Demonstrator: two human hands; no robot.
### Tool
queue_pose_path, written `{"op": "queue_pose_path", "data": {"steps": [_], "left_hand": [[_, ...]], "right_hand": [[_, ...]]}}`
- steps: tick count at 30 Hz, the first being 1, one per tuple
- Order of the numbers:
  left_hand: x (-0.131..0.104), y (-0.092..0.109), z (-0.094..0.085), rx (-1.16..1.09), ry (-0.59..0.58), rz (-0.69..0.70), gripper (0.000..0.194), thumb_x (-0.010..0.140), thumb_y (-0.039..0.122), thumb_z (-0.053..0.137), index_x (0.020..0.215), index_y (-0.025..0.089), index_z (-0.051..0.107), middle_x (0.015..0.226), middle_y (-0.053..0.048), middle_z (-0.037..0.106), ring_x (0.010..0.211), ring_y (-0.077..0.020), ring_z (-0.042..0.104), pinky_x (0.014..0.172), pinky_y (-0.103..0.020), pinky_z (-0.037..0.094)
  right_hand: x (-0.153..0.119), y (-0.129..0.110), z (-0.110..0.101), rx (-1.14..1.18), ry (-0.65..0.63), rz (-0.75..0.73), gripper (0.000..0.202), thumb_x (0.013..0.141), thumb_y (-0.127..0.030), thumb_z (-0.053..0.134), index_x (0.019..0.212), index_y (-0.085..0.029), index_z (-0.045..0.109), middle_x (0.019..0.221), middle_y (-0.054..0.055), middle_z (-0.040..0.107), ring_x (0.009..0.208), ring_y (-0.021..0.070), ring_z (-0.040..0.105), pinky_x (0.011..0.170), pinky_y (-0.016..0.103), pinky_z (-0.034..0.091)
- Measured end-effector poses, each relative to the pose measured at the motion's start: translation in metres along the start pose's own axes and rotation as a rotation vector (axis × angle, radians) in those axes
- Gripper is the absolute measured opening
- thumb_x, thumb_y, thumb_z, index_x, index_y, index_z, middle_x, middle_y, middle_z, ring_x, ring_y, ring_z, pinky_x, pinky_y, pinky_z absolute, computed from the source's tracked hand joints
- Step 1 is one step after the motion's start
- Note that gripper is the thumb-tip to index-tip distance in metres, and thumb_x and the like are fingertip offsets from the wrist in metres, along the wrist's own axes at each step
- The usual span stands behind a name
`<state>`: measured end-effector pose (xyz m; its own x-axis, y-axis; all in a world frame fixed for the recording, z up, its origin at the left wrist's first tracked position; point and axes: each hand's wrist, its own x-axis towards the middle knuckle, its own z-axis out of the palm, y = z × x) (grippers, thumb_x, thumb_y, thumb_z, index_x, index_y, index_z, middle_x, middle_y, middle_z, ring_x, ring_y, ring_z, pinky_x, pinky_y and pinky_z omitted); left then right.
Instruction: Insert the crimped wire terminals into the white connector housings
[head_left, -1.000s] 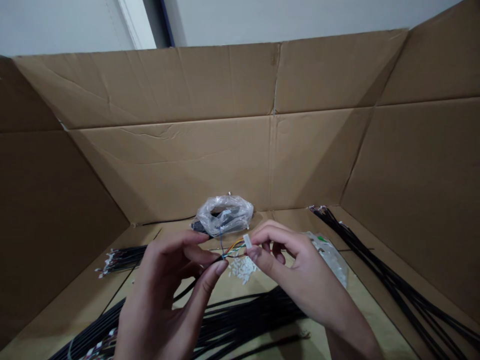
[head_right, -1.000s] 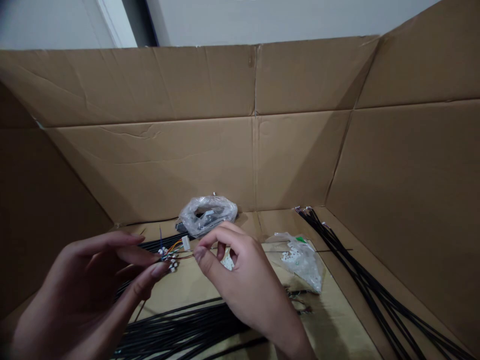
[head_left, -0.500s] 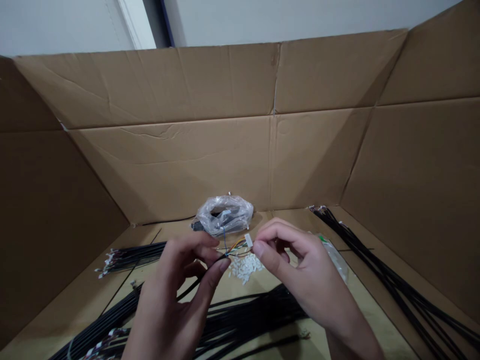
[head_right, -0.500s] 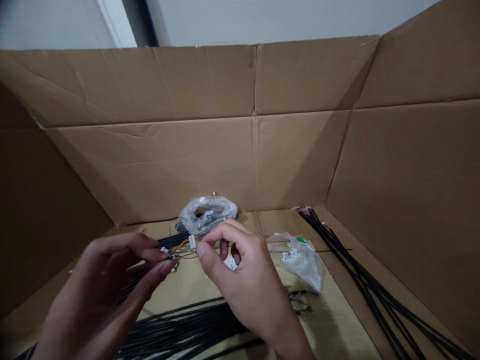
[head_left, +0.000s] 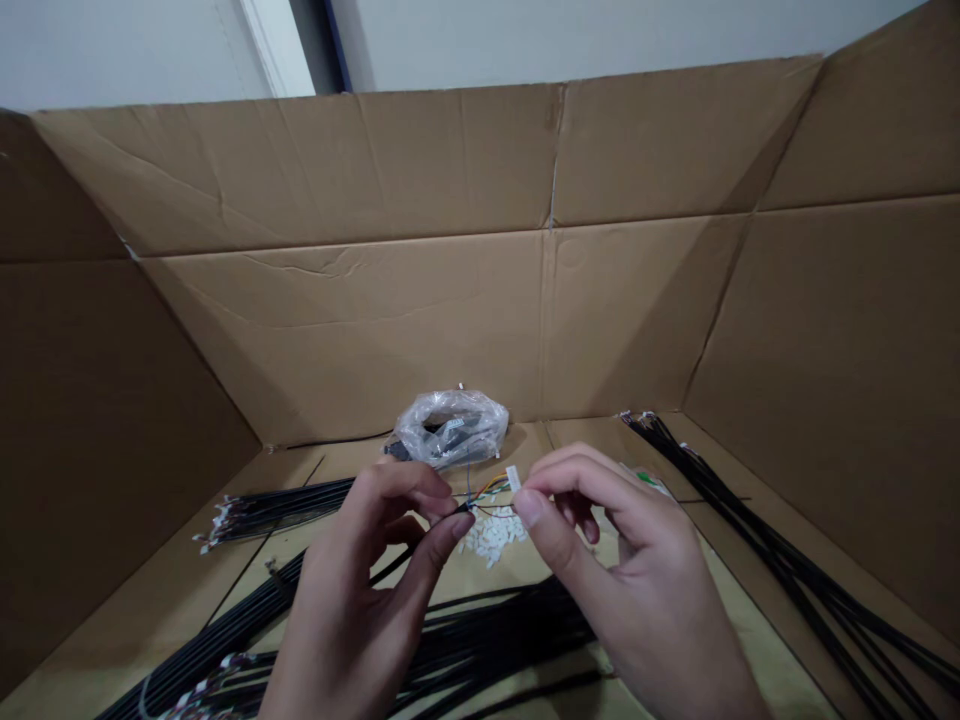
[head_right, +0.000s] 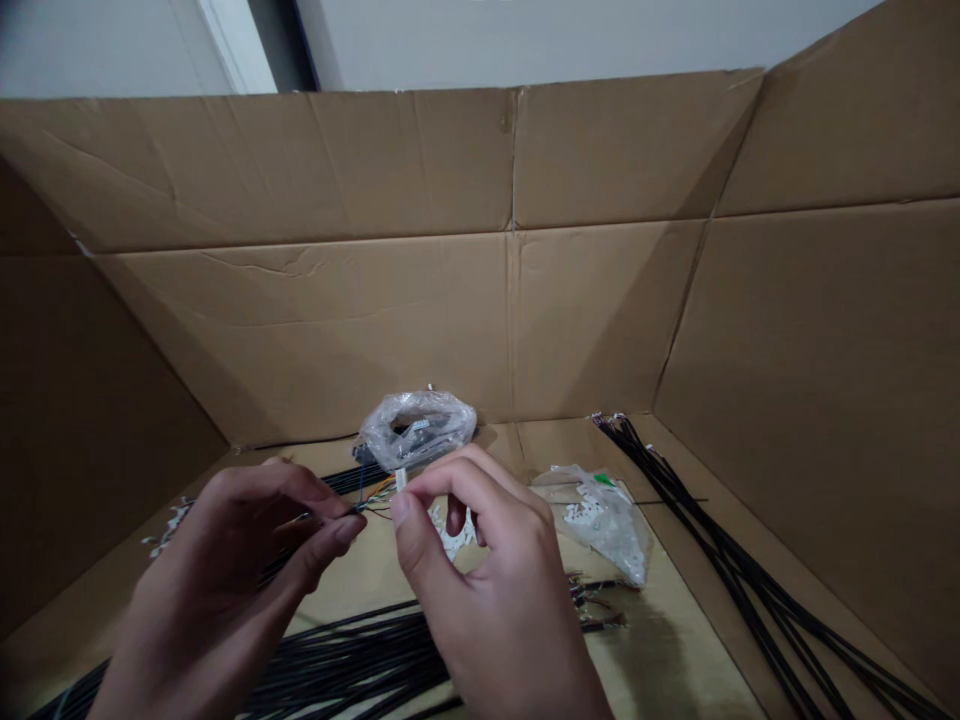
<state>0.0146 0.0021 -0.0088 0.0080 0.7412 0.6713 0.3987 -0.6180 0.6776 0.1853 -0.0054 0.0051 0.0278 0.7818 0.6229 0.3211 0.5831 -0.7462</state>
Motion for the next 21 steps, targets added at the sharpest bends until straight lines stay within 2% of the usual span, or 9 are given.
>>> {"op": "queue_pose_path", "data": {"steps": [8, 14, 21], "left_hand": [[0.000, 0.008, -0.001, -0.067, 0.015, -0.075, 0.019, 0.089, 0.013, 0.065, 0.095, 0.031, 0.063, 0.082, 0.007, 0.065, 0.071, -0.0083, 0.066, 0.064, -0.011, 0.056], [0.000, 0.010, 0.001, -0.104, 0.064, -0.096, 0.022, 0.088, 0.015, 0.068, 0.099, 0.033, 0.064, 0.081, 0.008, 0.067, 0.071, -0.0078, 0.069, 0.066, -0.009, 0.057], [0.001, 0.015, 0.003, -0.146, 0.098, -0.097, 0.021, 0.086, 0.016, 0.071, 0.099, 0.033, 0.066, 0.078, 0.009, 0.069, 0.068, -0.0073, 0.070, 0.066, -0.008, 0.058]], "right_hand": [[0.001, 0.000, 0.004, -0.054, 0.082, -0.108, 0.019, 0.091, -0.012, 0.064, 0.074, -0.021, 0.063, 0.071, -0.004, 0.064, 0.062, 0.0098, 0.053, 0.058, 0.021, 0.043], [0.000, -0.002, 0.004, -0.044, 0.081, -0.162, 0.017, 0.089, -0.010, 0.067, 0.075, -0.020, 0.065, 0.073, -0.006, 0.066, 0.064, 0.0074, 0.057, 0.060, 0.017, 0.047], [-0.004, -0.003, 0.006, -0.021, 0.069, -0.295, 0.012, 0.090, -0.008, 0.067, 0.081, -0.017, 0.068, 0.079, -0.003, 0.069, 0.071, 0.0072, 0.064, 0.070, 0.015, 0.052]]}}
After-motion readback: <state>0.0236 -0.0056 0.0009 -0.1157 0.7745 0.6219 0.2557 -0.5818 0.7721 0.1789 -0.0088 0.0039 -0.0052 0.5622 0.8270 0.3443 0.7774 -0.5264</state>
